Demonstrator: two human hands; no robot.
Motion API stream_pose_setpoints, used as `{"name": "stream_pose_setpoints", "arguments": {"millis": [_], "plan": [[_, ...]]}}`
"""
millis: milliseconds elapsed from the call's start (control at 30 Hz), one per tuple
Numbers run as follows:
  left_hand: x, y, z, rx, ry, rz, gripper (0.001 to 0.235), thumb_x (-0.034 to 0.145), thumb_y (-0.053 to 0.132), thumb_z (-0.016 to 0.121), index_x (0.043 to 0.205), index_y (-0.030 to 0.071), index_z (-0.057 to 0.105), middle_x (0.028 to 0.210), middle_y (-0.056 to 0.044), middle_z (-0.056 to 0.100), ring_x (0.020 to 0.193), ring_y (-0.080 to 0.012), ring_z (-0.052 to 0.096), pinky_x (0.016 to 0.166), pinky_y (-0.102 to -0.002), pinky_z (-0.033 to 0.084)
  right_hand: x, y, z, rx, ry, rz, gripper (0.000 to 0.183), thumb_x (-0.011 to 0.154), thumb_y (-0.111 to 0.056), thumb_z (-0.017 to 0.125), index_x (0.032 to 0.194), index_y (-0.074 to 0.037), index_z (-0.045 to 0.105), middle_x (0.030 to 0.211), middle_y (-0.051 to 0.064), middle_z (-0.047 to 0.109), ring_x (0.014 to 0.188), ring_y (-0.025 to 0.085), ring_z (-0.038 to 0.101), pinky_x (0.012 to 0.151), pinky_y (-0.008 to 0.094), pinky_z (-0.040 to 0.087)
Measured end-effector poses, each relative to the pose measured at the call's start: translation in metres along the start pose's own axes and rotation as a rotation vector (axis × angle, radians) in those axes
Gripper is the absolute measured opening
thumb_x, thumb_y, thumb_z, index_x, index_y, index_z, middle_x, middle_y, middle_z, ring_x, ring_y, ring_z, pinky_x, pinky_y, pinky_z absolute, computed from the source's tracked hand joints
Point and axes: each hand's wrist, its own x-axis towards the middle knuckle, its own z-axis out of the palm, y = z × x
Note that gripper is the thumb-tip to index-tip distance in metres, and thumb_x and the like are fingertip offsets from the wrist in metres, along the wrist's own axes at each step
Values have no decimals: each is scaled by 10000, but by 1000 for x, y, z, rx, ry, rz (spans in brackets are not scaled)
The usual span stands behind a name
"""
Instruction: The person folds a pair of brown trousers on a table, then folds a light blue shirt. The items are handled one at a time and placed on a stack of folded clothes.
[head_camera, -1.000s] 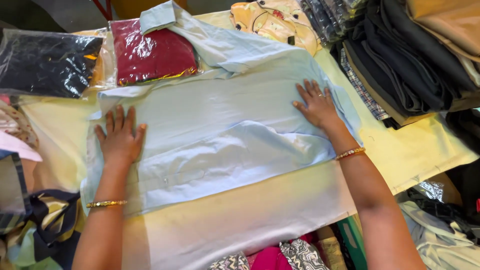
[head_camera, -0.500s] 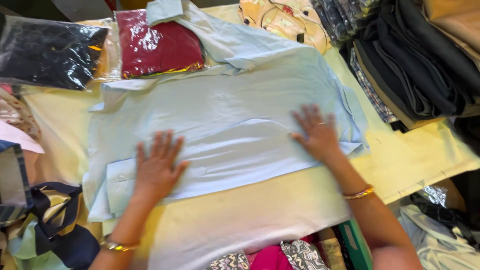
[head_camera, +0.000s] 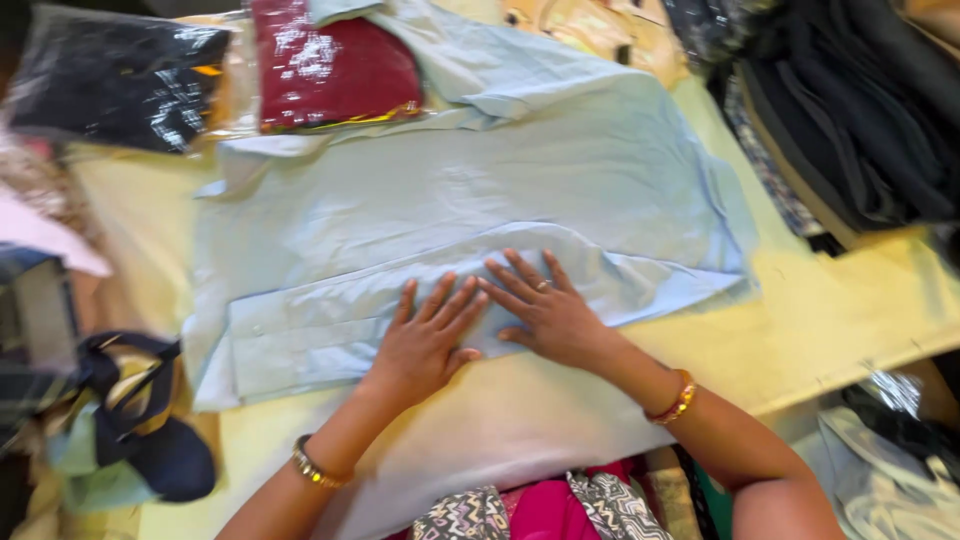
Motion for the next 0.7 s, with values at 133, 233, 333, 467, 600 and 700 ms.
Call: {"name": "stream_pose_setpoints", "arguments": {"millis": [133,233,333,467,600,700], "plan": [[-43,-63,-21,61,-23,-137,733,932,558,523,1572,247,349,1666,-58,273,1545,-315,184,1184,-661,93,-38,85,12,-111,119,-51,746,981,-606,419,1613,-228,305,1711,67,179,1587,296,96,1188,706,92],[-95,-118,-49,372,-65,-452,695,927,608,475,1558,352,338,1662,2,250,1531,-306,175,1146,-674,105,-72,144,0,-233,56,294,729,945,-630,398,1587,-292,328,1720,18,224,1620,255,178,1164,729,152],[-135,-155,-52,207,81,-586,667,990,601,433,1592,324,358,1704,-30,247,1577,-306,201,1218,-644,141,-87,162,-6,-196,92,411,758,935,-632,419,1599,-275,338,1699,32,254,1566,311,176,1154,724,149],[-155,-178,-42,83,244,-603,719,978,556,555,1601,258,357,1680,-100,245,1546,-392,211,1214,-626,179,-97,157,-21,-149,112,457,741,923,-626,455,1575,-280,394,1697,71,260,1565,325,188,1148,702,159],[-165,-142,-77,-182,276,-698,780,825,376,714,1546,330,423,1644,-96,258,1497,-392,267,1222,-607,258,-128,123,-53,-58,267,416,737,860,-539,604,1520,-234,480,1640,99,391,1538,355,306,1178,626,258],[-172,-97,-108,-93,48,-403,815,711,255,776,1464,331,474,1652,-88,193,1498,-424,156,1071,-767,94,-156,101,-57,189,274,193,659,800,-323,717,1433,-247,552,1543,16,522,1548,313,382,1200,560,309]]}}
